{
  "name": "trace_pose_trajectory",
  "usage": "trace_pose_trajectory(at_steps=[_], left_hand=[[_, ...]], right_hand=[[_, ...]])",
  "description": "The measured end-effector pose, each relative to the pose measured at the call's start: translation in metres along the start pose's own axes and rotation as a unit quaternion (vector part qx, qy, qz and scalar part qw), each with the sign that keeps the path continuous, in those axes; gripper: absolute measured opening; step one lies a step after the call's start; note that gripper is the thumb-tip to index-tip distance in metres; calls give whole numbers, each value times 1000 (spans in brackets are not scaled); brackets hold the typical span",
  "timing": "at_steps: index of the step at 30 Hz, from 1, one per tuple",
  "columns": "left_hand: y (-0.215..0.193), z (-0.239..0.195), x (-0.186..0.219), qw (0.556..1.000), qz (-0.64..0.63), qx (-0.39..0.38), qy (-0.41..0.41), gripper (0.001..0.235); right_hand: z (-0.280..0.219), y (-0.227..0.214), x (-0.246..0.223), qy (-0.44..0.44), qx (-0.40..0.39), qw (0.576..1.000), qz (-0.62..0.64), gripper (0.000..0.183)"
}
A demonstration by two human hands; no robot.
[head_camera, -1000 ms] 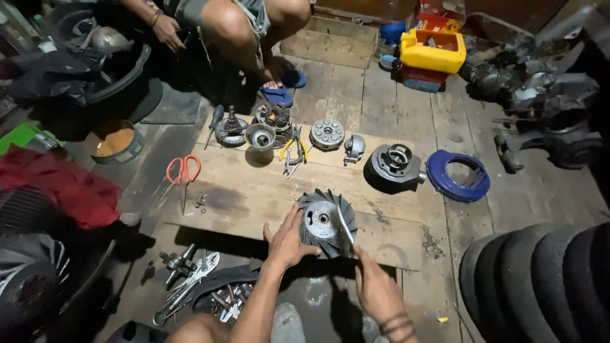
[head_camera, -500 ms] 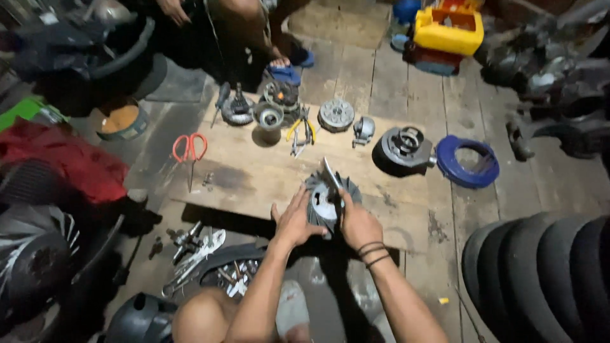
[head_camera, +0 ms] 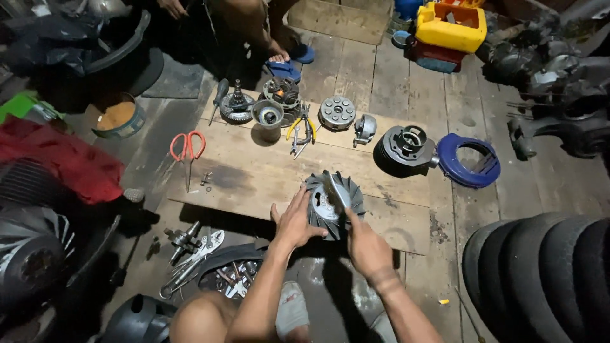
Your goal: Cleaning a motorcycle flywheel by scraping debris from the fins with a screwdriver and using a wire brush.
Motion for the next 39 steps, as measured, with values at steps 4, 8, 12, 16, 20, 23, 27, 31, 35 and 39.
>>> trace_pose_trajectory(at_steps=[4, 8, 12, 16, 20, 23, 27, 31, 35, 39], left_hand=[[1, 2, 1, 1000, -1, 0, 1, 115], [2, 0, -1, 1000, -1, 5, 2, 117], [16, 12, -14, 999, 34, 24, 11, 117], [24, 22, -23, 997, 55, 48, 24, 116], [28, 29, -26, 996, 66, 53, 27, 120], [28, 23, -25, 996, 68, 49, 21, 116], [22, 16, -21, 998, 65, 25, 4, 119], [24, 18, -19, 997, 71, 20, 6, 120], [17, 11, -13, 998, 69, 12, 5, 122], [24, 12, -16, 998, 61, 6, -3, 123]], right_hand=[[63, 2, -12, -21, 52, 998, -10, 57], [60, -4, -12, -38, 50, 998, -4, 58], [18, 12, 7, -38, 50, 998, 17, 57], [-26, 31, 37, 10, -9, 999, -40, 65], [-6, 24, 25, 5, 13, 1000, -28, 66], [32, 23, 1, -59, 58, 997, 10, 53], [62, 19, -13, -47, 82, 995, 24, 61], [36, 19, 4, -67, 87, 993, 41, 56], [-14, 18, 28, -3, 20, 1000, -10, 56], [-19, 26, 37, -22, 15, 999, -47, 68]])
Point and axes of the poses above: each hand's wrist, its own z-axis towards the middle knuckle, its own y-axis out of the palm, x = y × z, the point moved 2 cm from there along z, towards the middle knuckle, and after that the axes turned 1 degree about z, right-handed, at the moved point
